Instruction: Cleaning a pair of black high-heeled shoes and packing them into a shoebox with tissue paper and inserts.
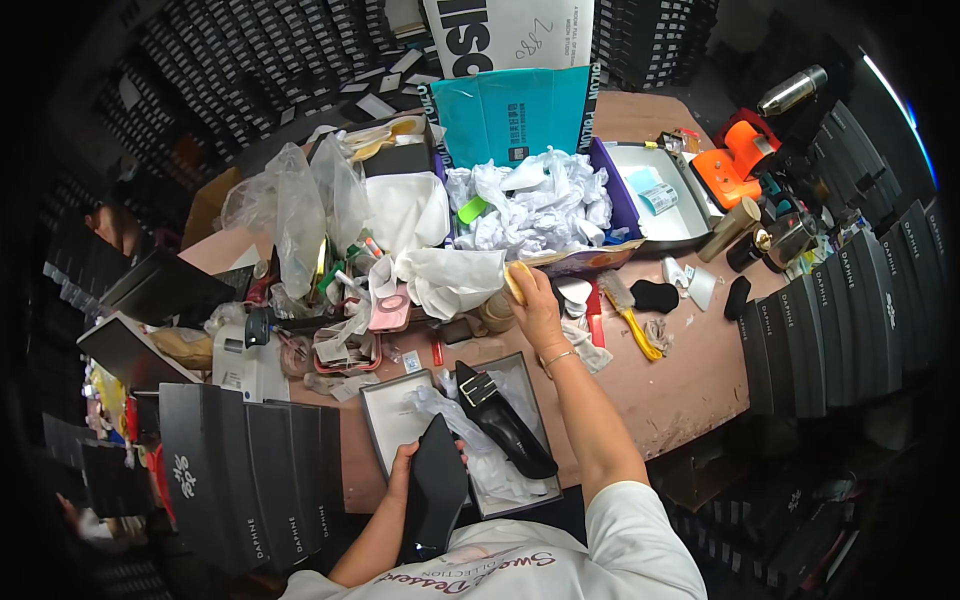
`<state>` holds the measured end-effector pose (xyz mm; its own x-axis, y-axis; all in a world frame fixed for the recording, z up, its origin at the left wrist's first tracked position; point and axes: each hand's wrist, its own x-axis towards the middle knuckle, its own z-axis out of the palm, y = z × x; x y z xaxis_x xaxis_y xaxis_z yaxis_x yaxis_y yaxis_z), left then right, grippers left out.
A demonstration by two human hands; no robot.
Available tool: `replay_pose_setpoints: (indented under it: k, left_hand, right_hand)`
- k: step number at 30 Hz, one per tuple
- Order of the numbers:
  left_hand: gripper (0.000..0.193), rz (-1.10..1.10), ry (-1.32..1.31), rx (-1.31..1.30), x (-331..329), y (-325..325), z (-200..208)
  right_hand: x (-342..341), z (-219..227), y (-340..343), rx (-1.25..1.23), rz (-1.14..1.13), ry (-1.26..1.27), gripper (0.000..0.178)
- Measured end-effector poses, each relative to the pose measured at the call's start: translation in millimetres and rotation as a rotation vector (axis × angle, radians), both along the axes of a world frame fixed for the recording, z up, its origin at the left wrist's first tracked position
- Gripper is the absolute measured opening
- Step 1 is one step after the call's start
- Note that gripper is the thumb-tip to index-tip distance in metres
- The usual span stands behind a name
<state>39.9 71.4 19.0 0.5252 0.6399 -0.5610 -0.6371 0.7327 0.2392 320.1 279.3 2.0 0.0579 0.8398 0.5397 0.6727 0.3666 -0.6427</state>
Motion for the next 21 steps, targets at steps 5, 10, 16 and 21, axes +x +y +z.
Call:
replay_pose_setpoints:
  k: [5,10,16,21]
  left_hand:
    - [0.063,-0.077,-0.066,0.06,-3.5,0.1,1.9]
    - [0.063,-0.034,-0.036,0.059,4.3,-0.6,8.2]
    - [0.067,-0.011,-0.109,0.109,7.6,-9.1,15.7]
    - [0.07,0.005,-0.043,0.114,0.7,-15.6,13.2]
  right_hand:
    - [15.1,44.7,-22.9,0.138,-0.203,0.017,0.049]
    - [69.6,6.1,-61.7,0.008,-0.343,1.268,0.032]
    - [27.5,13.6,-47.5,0.056,-0.38,0.688,0.035]
    - [-4.9,-4.7,-11.5,0.022,-0.06,-0.101,0.049]
